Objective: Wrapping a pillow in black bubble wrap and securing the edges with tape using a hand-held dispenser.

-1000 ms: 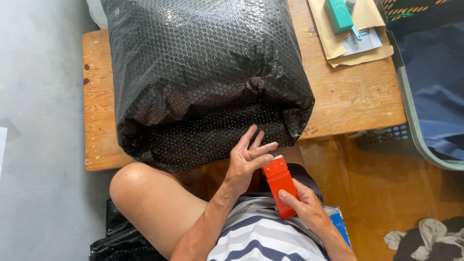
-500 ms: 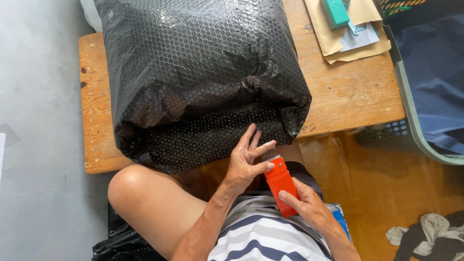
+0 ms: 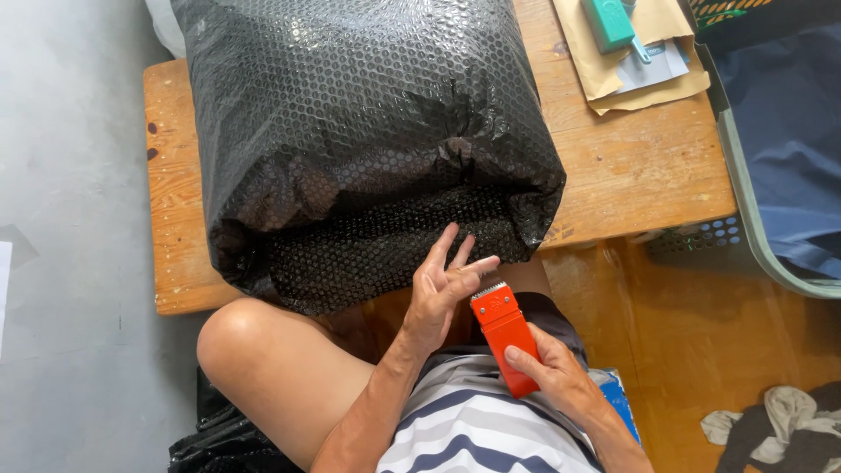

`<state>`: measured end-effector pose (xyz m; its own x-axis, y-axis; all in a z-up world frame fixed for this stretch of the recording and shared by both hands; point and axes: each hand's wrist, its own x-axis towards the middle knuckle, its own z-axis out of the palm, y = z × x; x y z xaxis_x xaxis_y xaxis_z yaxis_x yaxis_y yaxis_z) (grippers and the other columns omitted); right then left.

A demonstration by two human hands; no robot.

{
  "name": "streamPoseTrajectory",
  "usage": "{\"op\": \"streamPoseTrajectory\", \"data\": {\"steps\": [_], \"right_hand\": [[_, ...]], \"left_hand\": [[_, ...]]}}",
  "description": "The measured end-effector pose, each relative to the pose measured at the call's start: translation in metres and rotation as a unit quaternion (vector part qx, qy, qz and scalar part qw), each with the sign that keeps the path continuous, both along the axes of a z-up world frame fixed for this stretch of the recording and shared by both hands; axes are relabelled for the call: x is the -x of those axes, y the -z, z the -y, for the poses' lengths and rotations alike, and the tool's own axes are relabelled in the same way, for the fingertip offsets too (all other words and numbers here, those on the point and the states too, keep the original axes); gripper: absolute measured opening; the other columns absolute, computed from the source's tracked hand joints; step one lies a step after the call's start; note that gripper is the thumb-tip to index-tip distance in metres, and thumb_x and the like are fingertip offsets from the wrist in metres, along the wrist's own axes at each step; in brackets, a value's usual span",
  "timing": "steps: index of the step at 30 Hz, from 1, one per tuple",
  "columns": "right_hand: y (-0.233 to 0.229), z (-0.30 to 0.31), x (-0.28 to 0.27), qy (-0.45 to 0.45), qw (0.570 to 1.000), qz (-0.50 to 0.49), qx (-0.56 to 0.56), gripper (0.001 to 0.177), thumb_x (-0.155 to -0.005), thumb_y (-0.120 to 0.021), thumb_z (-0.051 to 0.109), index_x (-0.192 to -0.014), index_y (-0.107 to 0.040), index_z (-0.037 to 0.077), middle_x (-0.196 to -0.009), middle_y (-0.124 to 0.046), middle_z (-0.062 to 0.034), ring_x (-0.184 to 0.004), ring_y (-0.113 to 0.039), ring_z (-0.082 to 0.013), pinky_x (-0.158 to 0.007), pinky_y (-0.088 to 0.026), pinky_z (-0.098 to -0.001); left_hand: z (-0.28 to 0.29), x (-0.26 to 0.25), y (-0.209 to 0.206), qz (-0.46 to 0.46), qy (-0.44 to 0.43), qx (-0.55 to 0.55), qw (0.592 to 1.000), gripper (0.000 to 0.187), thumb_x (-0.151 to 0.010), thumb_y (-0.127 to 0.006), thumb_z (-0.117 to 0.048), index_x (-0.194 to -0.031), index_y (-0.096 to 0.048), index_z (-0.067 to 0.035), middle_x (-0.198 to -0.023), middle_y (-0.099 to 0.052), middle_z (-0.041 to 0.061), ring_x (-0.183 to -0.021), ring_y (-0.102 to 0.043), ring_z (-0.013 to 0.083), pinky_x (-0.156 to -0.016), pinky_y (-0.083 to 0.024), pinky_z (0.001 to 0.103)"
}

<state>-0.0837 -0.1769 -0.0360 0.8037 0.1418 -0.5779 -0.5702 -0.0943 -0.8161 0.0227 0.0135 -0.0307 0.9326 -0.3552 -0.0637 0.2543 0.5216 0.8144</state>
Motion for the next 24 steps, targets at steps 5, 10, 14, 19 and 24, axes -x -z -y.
{"op": "streamPoseTrajectory", "data": {"steps": [5, 10, 14, 19, 24], "right_hand": [[-0.005, -0.005, -0.002, 0.065, 0.994, -0.052, -0.065, 0.037, -0.091, -0.067, 0.028, -0.120, -0.070, 0.006, -0.087, -0.069, -0.0102, -0.070, -0.063, -0.0209, -0.065, -0.051, -0.0325], [0.000, -0.007, -0.001, 0.116, 0.981, -0.085, -0.129, 0.031, -0.090, -0.069, 0.023, -0.113, -0.069, 0.002, -0.087, -0.068, -0.0146, -0.066, -0.066, -0.0272, -0.062, -0.056, -0.0376], [0.009, -0.011, 0.001, 0.141, 0.975, -0.070, -0.156, 0.034, -0.089, -0.069, 0.024, -0.112, -0.069, 0.000, -0.084, -0.070, -0.0165, -0.062, -0.066, -0.0271, -0.057, -0.055, -0.0369], [0.002, -0.015, 0.002, 0.169, 0.969, -0.078, -0.163, 0.039, -0.089, -0.068, 0.022, -0.120, -0.069, -0.001, -0.086, -0.071, -0.0180, -0.065, -0.065, -0.0257, -0.061, -0.058, -0.0381], [-0.007, -0.017, 0.001, 0.191, 0.962, -0.083, -0.175, 0.041, -0.090, -0.066, 0.019, -0.125, -0.068, -0.002, -0.090, -0.072, -0.0208, -0.066, -0.064, -0.0255, -0.061, -0.057, -0.0370]], "left_hand": [[0.005, 0.005, 0.011, 0.056, 0.020, -0.068, 0.996, 0.105, -0.086, -0.078, -0.011, -0.163, -0.008, 0.001, -0.122, -0.068, 0.025, -0.160, -0.016, 0.0385, -0.127, -0.013, 0.053], [0.009, 0.008, 0.009, 0.090, 0.020, -0.106, 0.990, 0.094, -0.089, -0.072, -0.007, -0.163, -0.013, -0.001, -0.120, -0.069, 0.025, -0.160, -0.017, 0.0376, -0.128, -0.017, 0.051], [0.011, 0.010, 0.009, 0.085, 0.012, -0.104, 0.991, 0.091, -0.088, -0.068, -0.001, -0.162, -0.016, -0.005, -0.131, -0.060, 0.037, -0.152, -0.034, 0.0324, -0.116, -0.039, 0.041], [0.013, 0.011, -0.001, 0.115, 0.010, -0.121, 0.986, 0.085, -0.090, -0.066, 0.002, -0.161, -0.020, -0.004, -0.118, -0.071, 0.028, -0.152, -0.037, 0.0344, -0.120, -0.040, 0.043], [0.018, 0.016, -0.003, 0.109, -0.015, -0.150, 0.983, 0.081, -0.089, -0.067, 0.006, -0.158, -0.029, -0.011, -0.157, -0.042, 0.030, -0.115, -0.072, 0.0286, -0.089, -0.061, 0.028]]}}
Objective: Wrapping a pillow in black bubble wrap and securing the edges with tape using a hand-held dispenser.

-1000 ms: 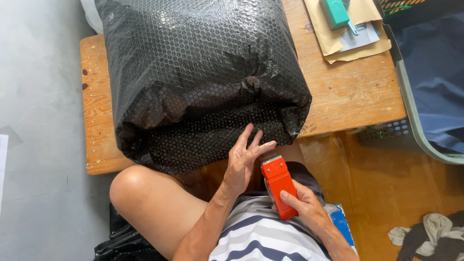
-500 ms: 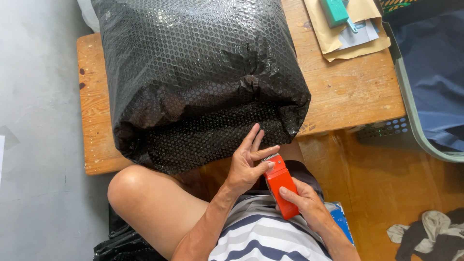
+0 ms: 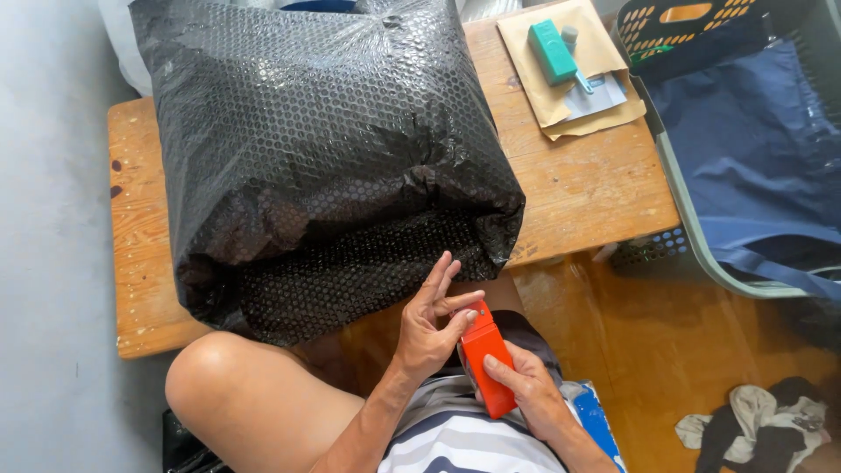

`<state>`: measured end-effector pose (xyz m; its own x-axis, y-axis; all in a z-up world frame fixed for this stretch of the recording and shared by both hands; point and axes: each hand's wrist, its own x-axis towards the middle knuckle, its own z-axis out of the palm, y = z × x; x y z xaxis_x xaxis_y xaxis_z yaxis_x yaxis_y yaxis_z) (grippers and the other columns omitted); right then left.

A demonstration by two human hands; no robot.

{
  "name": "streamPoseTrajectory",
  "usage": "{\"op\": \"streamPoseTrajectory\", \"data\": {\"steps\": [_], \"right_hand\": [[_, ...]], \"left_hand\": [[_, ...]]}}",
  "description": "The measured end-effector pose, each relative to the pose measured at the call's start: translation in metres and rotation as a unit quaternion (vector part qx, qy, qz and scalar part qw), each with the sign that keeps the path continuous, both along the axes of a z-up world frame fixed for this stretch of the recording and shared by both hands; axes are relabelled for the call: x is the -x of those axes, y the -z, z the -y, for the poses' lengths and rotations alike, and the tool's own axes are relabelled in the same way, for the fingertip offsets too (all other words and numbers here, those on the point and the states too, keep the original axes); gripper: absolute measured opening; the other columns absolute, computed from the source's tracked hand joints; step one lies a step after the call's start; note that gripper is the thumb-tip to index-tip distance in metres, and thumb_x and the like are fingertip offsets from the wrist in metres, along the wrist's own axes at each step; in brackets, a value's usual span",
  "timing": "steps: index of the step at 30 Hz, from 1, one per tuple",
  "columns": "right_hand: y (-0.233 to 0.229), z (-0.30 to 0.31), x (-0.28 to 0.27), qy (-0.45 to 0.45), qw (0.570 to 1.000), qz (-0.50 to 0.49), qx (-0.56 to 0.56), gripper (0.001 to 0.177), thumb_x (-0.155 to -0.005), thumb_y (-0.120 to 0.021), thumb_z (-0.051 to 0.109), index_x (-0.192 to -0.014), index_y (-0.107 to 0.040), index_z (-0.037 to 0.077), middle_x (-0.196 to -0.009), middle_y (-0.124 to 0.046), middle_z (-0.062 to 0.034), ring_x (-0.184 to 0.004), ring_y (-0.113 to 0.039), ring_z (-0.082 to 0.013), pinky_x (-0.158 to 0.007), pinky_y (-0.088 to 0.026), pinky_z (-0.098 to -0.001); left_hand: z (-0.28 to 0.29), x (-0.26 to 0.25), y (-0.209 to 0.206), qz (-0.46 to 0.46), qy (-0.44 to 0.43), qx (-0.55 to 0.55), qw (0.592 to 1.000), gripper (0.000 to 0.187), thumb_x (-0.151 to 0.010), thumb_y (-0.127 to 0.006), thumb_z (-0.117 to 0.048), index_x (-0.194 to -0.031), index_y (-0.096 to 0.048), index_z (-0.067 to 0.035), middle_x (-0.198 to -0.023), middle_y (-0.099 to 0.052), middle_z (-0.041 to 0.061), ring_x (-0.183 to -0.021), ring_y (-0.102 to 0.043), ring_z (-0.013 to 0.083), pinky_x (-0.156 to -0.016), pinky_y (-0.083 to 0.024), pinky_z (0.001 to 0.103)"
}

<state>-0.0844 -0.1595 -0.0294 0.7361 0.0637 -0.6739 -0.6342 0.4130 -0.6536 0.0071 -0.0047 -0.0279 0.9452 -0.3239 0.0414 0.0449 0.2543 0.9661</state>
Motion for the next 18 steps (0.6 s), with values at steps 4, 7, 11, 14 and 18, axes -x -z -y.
{"op": "streamPoseTrajectory", "data": {"steps": [4, 7, 11, 14, 18], "right_hand": [[-0.001, -0.001, 0.002, 0.022, 0.999, 0.014, -0.032, 0.035, -0.091, -0.066, 0.018, -0.118, -0.067, -0.004, -0.086, -0.070, -0.0237, -0.060, -0.061, -0.0255, -0.057, -0.053, -0.0336], [-0.001, -0.002, 0.003, 0.036, 0.998, 0.024, -0.051, 0.034, -0.091, -0.067, 0.017, -0.117, -0.067, -0.006, -0.085, -0.070, -0.0226, -0.063, -0.060, -0.0249, -0.057, -0.051, -0.0333], [-0.003, -0.004, 0.002, 0.058, 0.996, -0.018, -0.062, 0.033, -0.091, -0.068, 0.014, -0.117, -0.067, -0.007, -0.086, -0.068, -0.0241, -0.061, -0.060, -0.0271, -0.055, -0.052, -0.0347], [0.028, 0.005, 0.002, 0.094, 0.995, -0.008, -0.039, 0.024, -0.093, -0.066, 0.014, -0.103, -0.066, -0.008, -0.076, -0.066, -0.0243, -0.055, -0.057, -0.0269, -0.051, -0.048, -0.0354], [0.014, 0.024, 0.007, 0.024, 0.973, 0.078, 0.216, 0.021, -0.094, -0.069, 0.025, -0.093, -0.072, 0.004, -0.068, -0.064, -0.0075, -0.056, -0.060, -0.0166, -0.049, -0.047, -0.0298]], "left_hand": [[0.000, 0.000, -0.002, 0.013, -0.007, -0.006, 1.000, 0.077, -0.089, -0.068, 0.005, -0.156, -0.034, -0.010, -0.159, -0.043, 0.021, -0.114, -0.073, 0.0299, -0.092, -0.062, 0.030], [-0.001, -0.001, -0.005, 0.083, -0.019, -0.120, 0.989, 0.071, -0.091, -0.070, -0.009, -0.155, -0.040, -0.013, -0.110, -0.080, 0.011, -0.141, -0.055, 0.0221, -0.127, -0.005, 0.053], [-0.002, -0.001, 0.004, 0.128, -0.027, -0.183, 0.974, 0.066, -0.092, -0.069, -0.012, -0.153, -0.045, -0.017, -0.103, -0.082, 0.001, -0.119, -0.072, 0.0158, -0.124, -0.006, 0.062], [0.006, 0.016, 0.006, 0.188, -0.024, -0.193, 0.963, 0.044, -0.085, -0.067, -0.004, -0.126, -0.063, -0.020, -0.122, -0.074, 0.000, -0.129, -0.067, 0.0192, -0.124, -0.005, 0.060], [0.003, 0.015, -0.001, 0.239, -0.008, -0.196, 0.951, 0.048, -0.091, -0.074, -0.012, -0.138, -0.064, -0.013, -0.149, -0.059, 0.002, -0.147, -0.047, 0.0156, -0.124, -0.002, 0.058]]}}
